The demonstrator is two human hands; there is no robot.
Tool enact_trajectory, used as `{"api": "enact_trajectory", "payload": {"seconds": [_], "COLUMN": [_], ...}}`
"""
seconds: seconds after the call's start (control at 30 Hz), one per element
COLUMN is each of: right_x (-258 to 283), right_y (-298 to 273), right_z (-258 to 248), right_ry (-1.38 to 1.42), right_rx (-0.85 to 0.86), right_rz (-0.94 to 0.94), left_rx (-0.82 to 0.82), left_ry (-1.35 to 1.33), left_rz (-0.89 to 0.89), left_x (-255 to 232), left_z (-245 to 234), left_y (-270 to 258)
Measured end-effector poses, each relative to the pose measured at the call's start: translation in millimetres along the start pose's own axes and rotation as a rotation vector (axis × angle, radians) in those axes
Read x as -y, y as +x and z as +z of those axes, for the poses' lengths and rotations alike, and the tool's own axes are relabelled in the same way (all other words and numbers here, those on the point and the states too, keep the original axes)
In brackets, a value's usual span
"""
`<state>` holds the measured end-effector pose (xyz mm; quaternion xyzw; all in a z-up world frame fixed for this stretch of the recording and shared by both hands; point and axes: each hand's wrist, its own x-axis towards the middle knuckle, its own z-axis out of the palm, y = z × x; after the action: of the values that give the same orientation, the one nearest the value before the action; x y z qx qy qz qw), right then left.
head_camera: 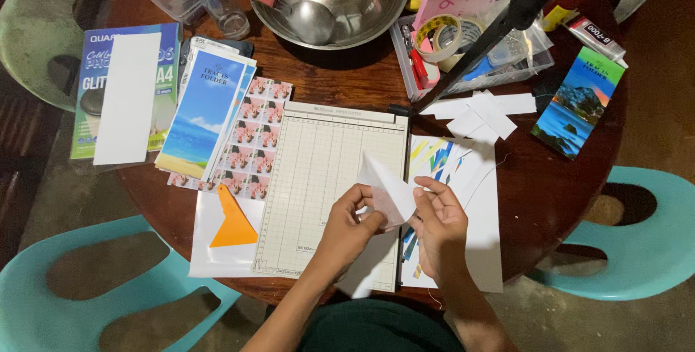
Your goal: The person assembles photo folders by placing printed images into plastic sleeves, smoothing them with a plastic tool, and stacking the completed units. The person also handles a small portrait photo and a green strip, positioning them on the table.
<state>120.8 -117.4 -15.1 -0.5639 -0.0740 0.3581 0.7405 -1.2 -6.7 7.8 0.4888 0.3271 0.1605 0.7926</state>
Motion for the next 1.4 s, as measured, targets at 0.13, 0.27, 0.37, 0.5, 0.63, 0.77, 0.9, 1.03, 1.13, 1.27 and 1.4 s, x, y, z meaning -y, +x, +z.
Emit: {"api": "enact_trajectory", "payload": {"seconds": [0.13,0.27,0.37,0.5,0.63,0.77,0.9,1.03,1.13,1.27,1.4], "right_x": [-3.6,-0.6,5.4,15.5,21.7,21.9,22.5,17.6,13.3,7.7,0.3], "right_y": [1.3,-3.3,-7.8,-10.5,-16.7,-17.8,-25.6,-27.3,-26.7,-17.8,-6.4], "right_z": [-0.6,4.7,7.1,9.5,13.2,16.8,21.3,30.4,29.6,19.3,9.1], "right_ry": [0.092,-0.086,-0.559,-0.740,-0.631,-0.663,-0.644,-0.854,-1.037,-0.856,-0.622], "right_rx": [-0.036,0.028,0.048,0.190,0.397,0.377,0.392,0.258,0.207,0.276,0.213], "right_rz": [0.073,0.050,-0.023,-0.144,-0.110,-0.204,-0.161,-0.251,-0.491,-0.429,-0.203], "left_rx": [0.020,0.002,-0.035,-0.067,-0.094,-0.084,-0.111,-0.198,-0.201,-0.166,-0.060], "left_ry": [0.015,-0.075,-0.030,-0.051,-0.099,-0.091,-0.103,0.012,-0.014,0.001,-0.028], "left_rz": [0.022,0.037,0.004,-0.018,-0.019,-0.024,-0.009,0.050,-0.003,0.068,0.124], "left_x": [1.3,9.4,12.3,12.3,11.6,9.9,12.5,15.9,12.5,8.1,2.0], "left_z": [-1.6,-1.9,-4.2,-6.7,-8.5,-6.8,-4.7,1.1,1.7,5.6,4.1], "left_y": [-1.7,-0.7,0.4,2.5,1.9,-0.8,-0.3,-1.4,-7.4,-7.9,-5.8]}}
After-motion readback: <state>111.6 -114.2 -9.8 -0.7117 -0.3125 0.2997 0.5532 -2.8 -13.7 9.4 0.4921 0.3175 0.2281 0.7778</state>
